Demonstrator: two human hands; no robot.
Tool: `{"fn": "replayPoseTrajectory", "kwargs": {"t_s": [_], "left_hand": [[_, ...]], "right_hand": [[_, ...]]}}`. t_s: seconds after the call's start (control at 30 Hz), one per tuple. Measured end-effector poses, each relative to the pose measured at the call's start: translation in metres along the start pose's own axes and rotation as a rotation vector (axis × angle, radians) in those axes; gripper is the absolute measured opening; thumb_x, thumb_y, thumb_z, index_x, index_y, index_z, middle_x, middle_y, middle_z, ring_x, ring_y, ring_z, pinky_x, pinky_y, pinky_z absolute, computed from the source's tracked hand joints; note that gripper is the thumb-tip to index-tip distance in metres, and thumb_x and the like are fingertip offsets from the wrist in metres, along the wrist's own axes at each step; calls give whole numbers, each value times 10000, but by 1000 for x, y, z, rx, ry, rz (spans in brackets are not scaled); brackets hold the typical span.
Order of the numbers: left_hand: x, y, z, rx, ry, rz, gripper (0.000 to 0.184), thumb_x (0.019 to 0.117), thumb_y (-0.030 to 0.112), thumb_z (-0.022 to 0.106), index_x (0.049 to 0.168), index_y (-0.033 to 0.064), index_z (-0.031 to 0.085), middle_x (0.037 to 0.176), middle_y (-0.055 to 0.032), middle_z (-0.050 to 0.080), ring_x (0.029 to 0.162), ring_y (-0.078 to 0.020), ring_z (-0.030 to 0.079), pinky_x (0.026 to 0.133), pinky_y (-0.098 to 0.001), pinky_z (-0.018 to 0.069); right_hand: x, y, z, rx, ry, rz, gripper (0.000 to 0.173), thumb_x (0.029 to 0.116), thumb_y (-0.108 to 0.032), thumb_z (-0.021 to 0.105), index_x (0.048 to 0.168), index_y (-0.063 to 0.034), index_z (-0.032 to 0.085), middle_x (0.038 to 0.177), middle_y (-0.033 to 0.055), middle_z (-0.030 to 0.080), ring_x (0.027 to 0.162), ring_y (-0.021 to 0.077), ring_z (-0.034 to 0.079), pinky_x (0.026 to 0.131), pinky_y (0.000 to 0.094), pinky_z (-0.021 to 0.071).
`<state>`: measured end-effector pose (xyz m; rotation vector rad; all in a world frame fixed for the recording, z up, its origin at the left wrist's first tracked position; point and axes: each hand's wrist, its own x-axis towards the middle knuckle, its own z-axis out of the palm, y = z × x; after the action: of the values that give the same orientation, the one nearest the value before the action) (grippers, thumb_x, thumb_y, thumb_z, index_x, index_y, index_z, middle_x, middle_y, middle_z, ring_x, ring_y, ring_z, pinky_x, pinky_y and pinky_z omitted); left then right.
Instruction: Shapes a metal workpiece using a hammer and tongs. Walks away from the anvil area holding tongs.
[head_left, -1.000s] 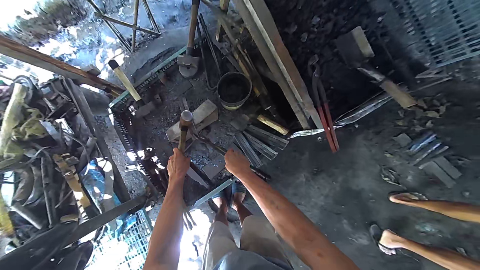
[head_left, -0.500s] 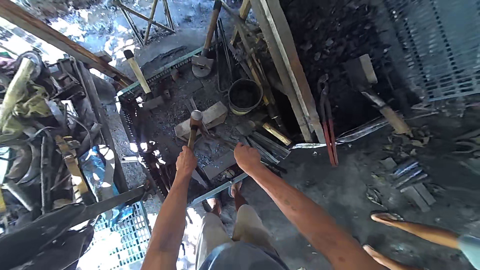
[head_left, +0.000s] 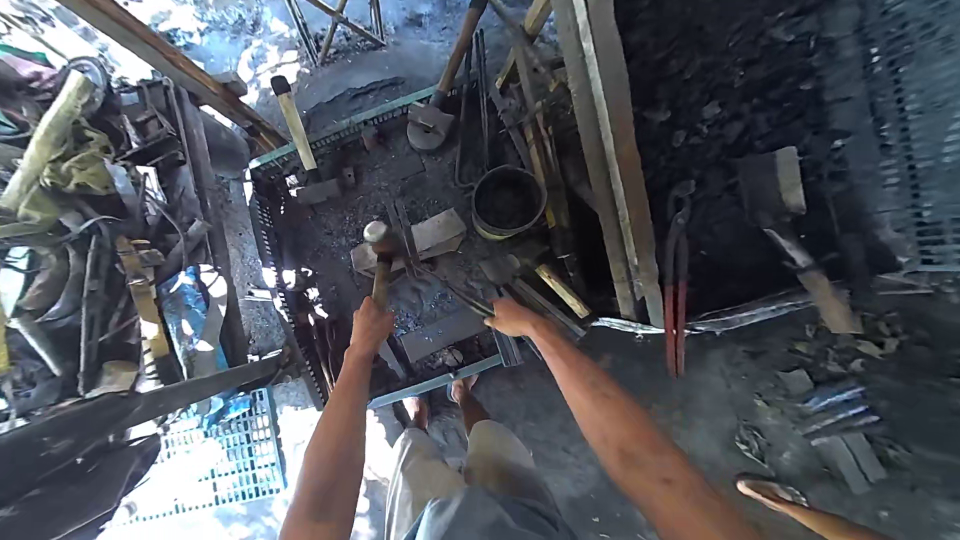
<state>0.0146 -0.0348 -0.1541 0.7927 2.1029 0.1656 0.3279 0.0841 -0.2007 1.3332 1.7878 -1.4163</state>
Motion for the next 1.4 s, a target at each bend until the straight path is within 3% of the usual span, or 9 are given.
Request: {"fn": "replayPoseTrajectory", "kwargs": {"t_s": [0.1, 0.27, 0.67, 0.77, 0.9, 1.03, 1.13, 1.23, 1.4], "left_hand": [[5, -13, 10, -199, -8, -47, 396, 925, 277, 702, 1226, 39, 603, 867, -154, 694, 654, -260, 696, 627, -475, 612], [-16, -22, 30, -572, -20, -77, 321, 912, 234, 705, 1136, 25, 610, 696, -114, 660, 505, -233, 648, 481, -407, 590], [1, -74, 202, -1248, -369, -518, 174, 991, 110, 574, 1115, -9, 555, 670, -94, 595, 474, -189, 582, 449, -355, 553], [22, -87, 246, -751, -401, -381, 423, 946, 324, 728, 1184, -13, 636, 867, -154, 706, 709, -258, 699, 665, -444, 613], [21, -57, 186, -220, -193, -264, 689, 983, 602, 578, 1360, 27, 608, 1232, -236, 686, 1174, -401, 660, 1017, -645, 508], [58, 18, 92, -561, 167, -100, 539, 1082, 473, 464, 1264, 7, 664, 1122, -188, 728, 1044, -313, 710, 946, -543, 567], [109, 68, 76, -1055, -62, -83, 630, 1016, 595, 547, 1205, 8, 674, 1020, -137, 743, 879, -229, 729, 785, -418, 618], [135, 86, 90, -1276, -231, -127, 473, 1000, 403, 663, 1274, 20, 621, 1029, -152, 758, 870, -240, 742, 711, -383, 613], [77, 55, 71, -1011, -71, -52, 327, 1008, 237, 631, 1245, 13, 612, 935, -149, 720, 794, -253, 729, 759, -435, 634]], "right_hand": [[6, 21, 32, 428, -94, -6, 411, 1019, -261, 634, 1384, -93, 550, 834, 41, 655, 582, 119, 607, 575, 304, 561], [10, 24, 56, 382, 38, 16, 336, 1013, -261, 603, 1267, -42, 579, 814, 69, 639, 595, 162, 617, 583, 363, 567], [5, 19, 47, 165, 144, 15, 377, 1012, -249, 588, 1351, -86, 590, 996, 115, 680, 860, 233, 670, 817, 466, 563], [5, 16, 43, 120, 143, 33, 457, 1021, -252, 577, 1445, -86, 542, 1078, 143, 695, 944, 256, 683, 882, 479, 557], [3, 14, 39, 78, 147, 36, 461, 1021, -235, 575, 1456, -88, 533, 1106, 158, 697, 982, 282, 687, 904, 500, 552], [4, 11, 46, 101, 125, 46, 430, 1016, -204, 570, 1426, -79, 538, 1107, 167, 686, 989, 297, 680, 897, 517, 548], [0, 6, 47, 108, 140, 41, 467, 1016, -201, 564, 1463, -76, 512, 1177, 180, 686, 1060, 307, 679, 942, 520, 542], [-11, 6, 54, 71, 151, 51, 519, 1017, -200, 558, 1514, -90, 463, 1214, 173, 685, 1098, 303, 678, 972, 510, 538], [-76, 50, 88, 46, 197, 71, 544, 1024, -176, 552, 1557, -131, 453, 1248, 160, 695, 1094, 313, 694, 983, 520, 551]]}}
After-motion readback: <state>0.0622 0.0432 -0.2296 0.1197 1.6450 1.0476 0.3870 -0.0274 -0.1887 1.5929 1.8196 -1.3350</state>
